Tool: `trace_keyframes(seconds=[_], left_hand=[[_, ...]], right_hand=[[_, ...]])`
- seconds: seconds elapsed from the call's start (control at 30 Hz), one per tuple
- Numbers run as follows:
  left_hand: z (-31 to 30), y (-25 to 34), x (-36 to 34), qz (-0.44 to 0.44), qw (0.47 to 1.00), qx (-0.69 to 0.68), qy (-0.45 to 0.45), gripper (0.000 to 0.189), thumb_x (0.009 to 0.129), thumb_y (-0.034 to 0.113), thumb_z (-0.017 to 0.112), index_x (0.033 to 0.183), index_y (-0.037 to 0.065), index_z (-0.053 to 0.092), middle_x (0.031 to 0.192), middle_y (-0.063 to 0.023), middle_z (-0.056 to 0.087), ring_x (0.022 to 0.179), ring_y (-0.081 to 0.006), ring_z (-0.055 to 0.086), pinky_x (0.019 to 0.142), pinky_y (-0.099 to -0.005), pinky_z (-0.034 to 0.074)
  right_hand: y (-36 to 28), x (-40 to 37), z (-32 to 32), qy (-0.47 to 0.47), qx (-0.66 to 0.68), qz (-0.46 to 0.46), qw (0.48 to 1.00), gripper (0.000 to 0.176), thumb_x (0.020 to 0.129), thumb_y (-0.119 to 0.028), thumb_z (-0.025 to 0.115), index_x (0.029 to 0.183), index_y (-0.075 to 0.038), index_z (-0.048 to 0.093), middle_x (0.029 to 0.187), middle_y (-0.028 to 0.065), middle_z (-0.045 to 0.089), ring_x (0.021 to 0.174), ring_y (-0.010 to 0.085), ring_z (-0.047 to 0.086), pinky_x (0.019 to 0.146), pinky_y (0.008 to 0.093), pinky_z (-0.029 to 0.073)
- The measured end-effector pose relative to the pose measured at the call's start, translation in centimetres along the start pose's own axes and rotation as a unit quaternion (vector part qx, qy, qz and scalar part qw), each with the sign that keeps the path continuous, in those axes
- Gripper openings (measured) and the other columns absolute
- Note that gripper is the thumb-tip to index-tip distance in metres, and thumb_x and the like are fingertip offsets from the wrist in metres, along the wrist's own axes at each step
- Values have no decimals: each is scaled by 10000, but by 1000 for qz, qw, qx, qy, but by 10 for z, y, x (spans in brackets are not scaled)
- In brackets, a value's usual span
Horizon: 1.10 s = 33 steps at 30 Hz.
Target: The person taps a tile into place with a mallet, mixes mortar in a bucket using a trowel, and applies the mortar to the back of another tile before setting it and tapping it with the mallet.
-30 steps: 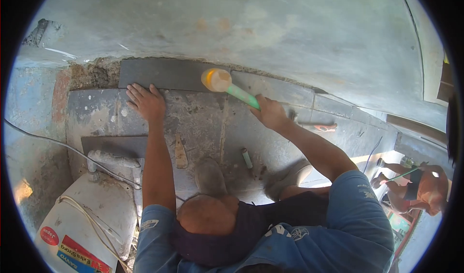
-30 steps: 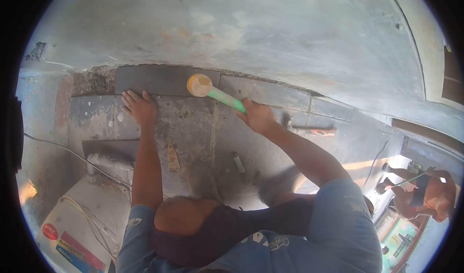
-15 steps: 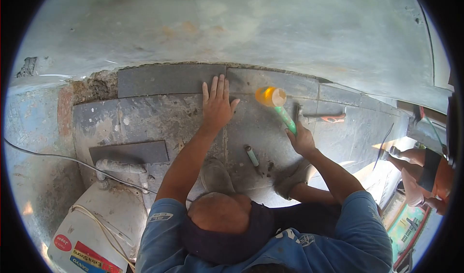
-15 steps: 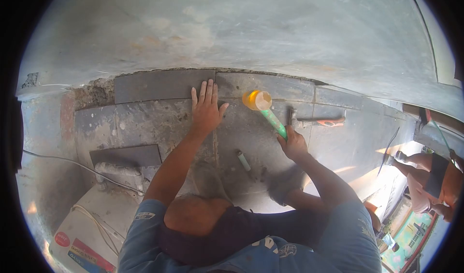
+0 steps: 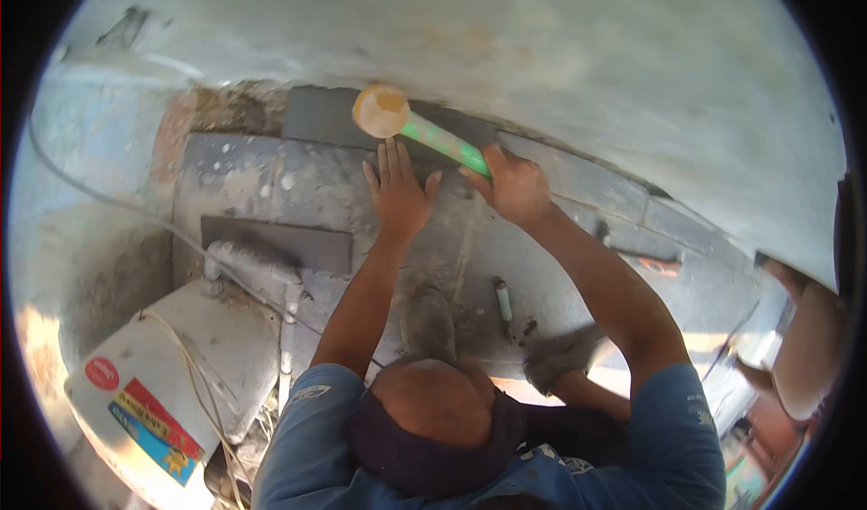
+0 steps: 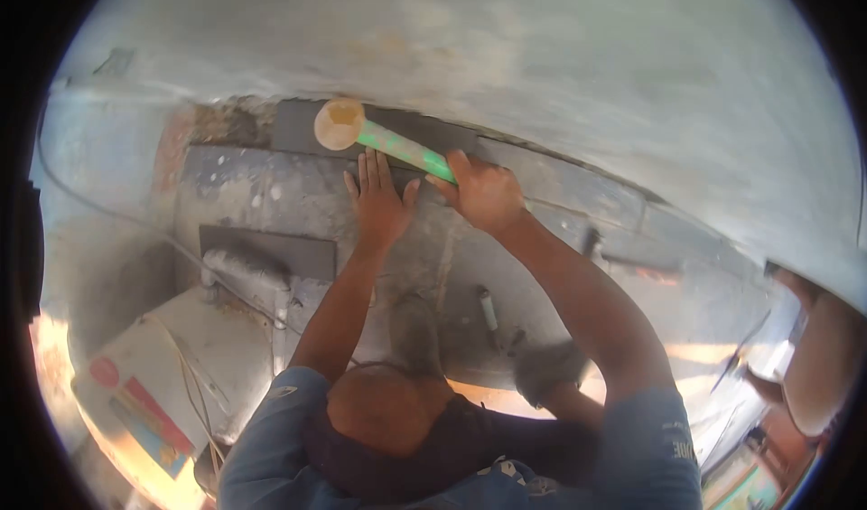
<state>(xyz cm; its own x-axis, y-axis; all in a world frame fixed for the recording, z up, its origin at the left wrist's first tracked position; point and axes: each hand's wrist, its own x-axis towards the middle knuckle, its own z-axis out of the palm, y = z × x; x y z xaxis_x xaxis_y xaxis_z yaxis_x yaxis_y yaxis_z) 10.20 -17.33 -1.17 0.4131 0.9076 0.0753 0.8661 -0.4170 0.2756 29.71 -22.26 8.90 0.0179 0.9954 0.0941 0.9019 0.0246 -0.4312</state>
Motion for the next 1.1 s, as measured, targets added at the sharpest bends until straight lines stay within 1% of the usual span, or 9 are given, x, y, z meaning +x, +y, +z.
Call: trace_keyframes(seconds=[0.03,0.1,0.2,0.33,0.53,0.6,0.7,0.9,1.1], left_hand=[[-1,-23,11,-25,999,17,11,815,931,510,544,1455,-80,339,1539,-234,328,1456,-366,268,1169,-601,137],[-3,-76,32,-148,987,38,59,844,946,556,490,1477,-73,304,1566,-230,282,1475,-358,227,1182,-591,86],[-10,-122,50,-227,971,46,64,873,955,608,423,1497,-61,278,1586,-220,245,1493,-341,179,1191,-575,53],[-22,-149,56,-267,960,54,62,895,952,637,392,1508,-52,263,1597,-210,224,1504,-329,144,1198,-559,42],[-22,-150,55,-259,962,53,63,908,947,641,396,1518,-47,236,1600,-199,222,1507,-320,133,1199,-563,39],[-22,-149,55,-263,962,66,38,904,951,635,392,1521,-46,225,1604,-198,210,1509,-319,125,1199,-563,43],[-20,-151,54,-258,962,74,48,905,950,641,401,1520,-40,232,1596,-198,231,1505,-325,143,1195,-568,70],[-19,-151,55,-253,963,80,36,903,957,641,379,1522,-45,224,1605,-210,198,1509,-326,122,1200,-560,54],[-11,-155,54,-249,962,111,32,911,963,666,338,1526,-39,217,1609,-196,199,1509,-314,132,1203,-544,63]], right_hand=[[-13,15,4,-3,15,-28,999,350,903,-356,685,980,-53,528,690,142,625,598,343,655,519,448,525],[-42,44,13,22,20,-46,999,374,908,-413,665,917,-68,519,718,111,641,604,308,667,515,424,536],[-69,67,20,27,59,-54,996,372,913,-383,675,959,-49,518,666,144,615,584,354,644,502,457,508],[-91,92,40,20,49,-74,996,375,914,-408,662,924,-63,515,706,113,633,602,313,665,515,428,536],[-80,100,91,-15,22,-46,999,372,937,-404,634,976,-60,499,715,140,641,639,340,676,552,445,555],[-68,101,104,-157,-79,60,983,391,960,-425,590,1016,-55,478,753,166,665,684,375,685,602,479,565],[-63,92,98,-166,-69,53,982,407,979,-447,544,1034,-52,464,794,182,684,729,397,691,646,509,566],[-46,78,78,-190,-62,84,976,407,981,-454,534,1030,-55,473,789,191,680,733,390,696,636,502,568],[-6,14,56,-204,-88,121,967,395,974,-443,552,1003,-54,492,780,189,681,719,380,698,613,496,565]])
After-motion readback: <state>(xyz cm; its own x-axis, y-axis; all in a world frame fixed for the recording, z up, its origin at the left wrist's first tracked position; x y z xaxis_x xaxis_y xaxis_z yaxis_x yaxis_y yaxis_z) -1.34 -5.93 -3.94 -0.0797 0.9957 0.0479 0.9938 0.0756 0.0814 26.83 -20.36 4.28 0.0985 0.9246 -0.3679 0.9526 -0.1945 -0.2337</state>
